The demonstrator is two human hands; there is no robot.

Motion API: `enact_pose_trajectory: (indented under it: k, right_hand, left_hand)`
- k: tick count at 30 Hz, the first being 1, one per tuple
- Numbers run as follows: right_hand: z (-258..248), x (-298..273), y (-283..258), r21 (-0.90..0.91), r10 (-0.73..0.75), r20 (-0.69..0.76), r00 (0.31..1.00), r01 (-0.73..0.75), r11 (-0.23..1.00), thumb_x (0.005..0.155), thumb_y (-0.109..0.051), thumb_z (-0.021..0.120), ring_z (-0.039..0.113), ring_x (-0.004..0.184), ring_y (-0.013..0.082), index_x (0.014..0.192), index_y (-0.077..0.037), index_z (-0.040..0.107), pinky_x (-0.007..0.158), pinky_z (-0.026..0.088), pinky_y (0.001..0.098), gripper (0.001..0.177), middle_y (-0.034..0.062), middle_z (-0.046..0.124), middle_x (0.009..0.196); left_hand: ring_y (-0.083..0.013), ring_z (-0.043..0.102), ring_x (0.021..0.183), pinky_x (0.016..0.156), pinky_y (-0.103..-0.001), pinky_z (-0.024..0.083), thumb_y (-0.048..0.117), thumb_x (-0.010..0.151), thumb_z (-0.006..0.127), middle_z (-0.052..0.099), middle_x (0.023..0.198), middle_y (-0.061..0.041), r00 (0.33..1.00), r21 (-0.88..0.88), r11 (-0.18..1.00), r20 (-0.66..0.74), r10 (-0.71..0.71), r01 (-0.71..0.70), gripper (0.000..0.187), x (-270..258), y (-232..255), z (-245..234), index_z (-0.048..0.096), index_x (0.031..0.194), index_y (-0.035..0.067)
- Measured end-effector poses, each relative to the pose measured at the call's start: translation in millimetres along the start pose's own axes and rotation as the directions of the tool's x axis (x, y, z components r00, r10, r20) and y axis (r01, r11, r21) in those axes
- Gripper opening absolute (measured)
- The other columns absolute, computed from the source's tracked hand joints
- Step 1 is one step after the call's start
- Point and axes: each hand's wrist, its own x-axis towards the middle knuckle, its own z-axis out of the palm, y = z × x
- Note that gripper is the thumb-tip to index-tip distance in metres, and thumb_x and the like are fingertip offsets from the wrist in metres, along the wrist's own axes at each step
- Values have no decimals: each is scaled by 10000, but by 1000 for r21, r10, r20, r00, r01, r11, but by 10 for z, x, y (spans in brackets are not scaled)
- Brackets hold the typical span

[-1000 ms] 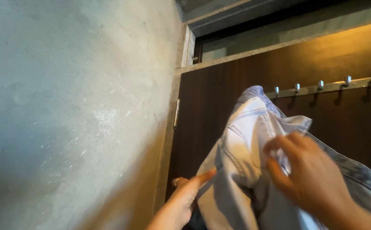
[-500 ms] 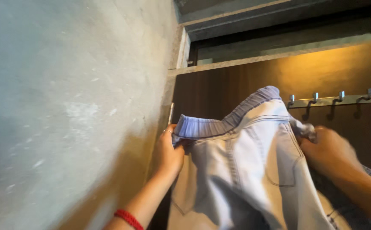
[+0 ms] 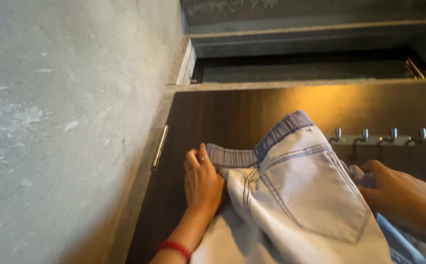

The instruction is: The person picks up a pair of light blue jeans from a pile on the floor, shakes them out, and hangs them on a wall-mounted hook. They then pick up a pair of brown trousers, shake them out, and hang them on the same hook next to the jeans.

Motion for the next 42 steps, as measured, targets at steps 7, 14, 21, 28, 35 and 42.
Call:
enact_pose_trajectory:
  k: [7,14,21,28,35,42]
  right_hand:
    - [-812,-227,-985,-97,-343,-446,826,337,937,801,-313,679,620,1182,307,1289,-166,680,997,472,462,509,124,692,1212]
    - [-883,-777,-2191,-61,-543,122,831,552,831,922,-585,533,559,1308,277,1404,-298,576,1140,373,498,563,100,652,1305]
    - [-203,-945,-1852,-388,-817,-337,467,722,573,704,-631,629,400,1337,476,1246,-184,638,1024,286,748,703,288,532,1357]
    - [-215,-906,-1614,-343,-643,52,764,618,707,854,-357,599,294,1497,290,1390,-257,554,1142,306,577,547,95,435,1536]
    - [362,-510,-897,-567,-873,-403,275,674,473,857,-378,508,279,1530,344,1545,-215,350,1206,261,583,724,187,378,1597]
    - [-45,-759,-707,-660,-779,-226,585,496,564,688,-419,595,304,1502,277,1452,-287,443,1169,297,499,790,84,410,1550]
  left_hand:
    - [-358,487,1203,1031,-467,435,108,822,652,490,1281,-149,994,-233,967,16,111,-104,406,-37,-136,-192,651,1223,172]
    - [-405,521,1194,939,-474,513,296,874,623,495,1247,-195,1000,-97,995,4,21,-21,492,-365,-293,-293,512,1273,30]
    - [-410,700,1134,903,-460,549,715,858,475,725,1173,-261,347,74,629,781,-519,774,925,-272,-253,-764,491,1399,-35]
    - [-308,750,1057,879,-464,583,324,906,627,766,1143,-210,696,-318,642,516,-500,698,496,-628,-317,-188,681,1220,-56]
    - [-469,690,821,700,-573,535,139,992,416,669,1062,-261,998,212,976,-22,60,-54,257,-268,-544,-672,516,1205,34]
    - [-491,671,965,795,-600,522,375,1042,459,692,1035,-275,922,183,969,319,-218,166,368,-474,-465,-450,503,1198,45]
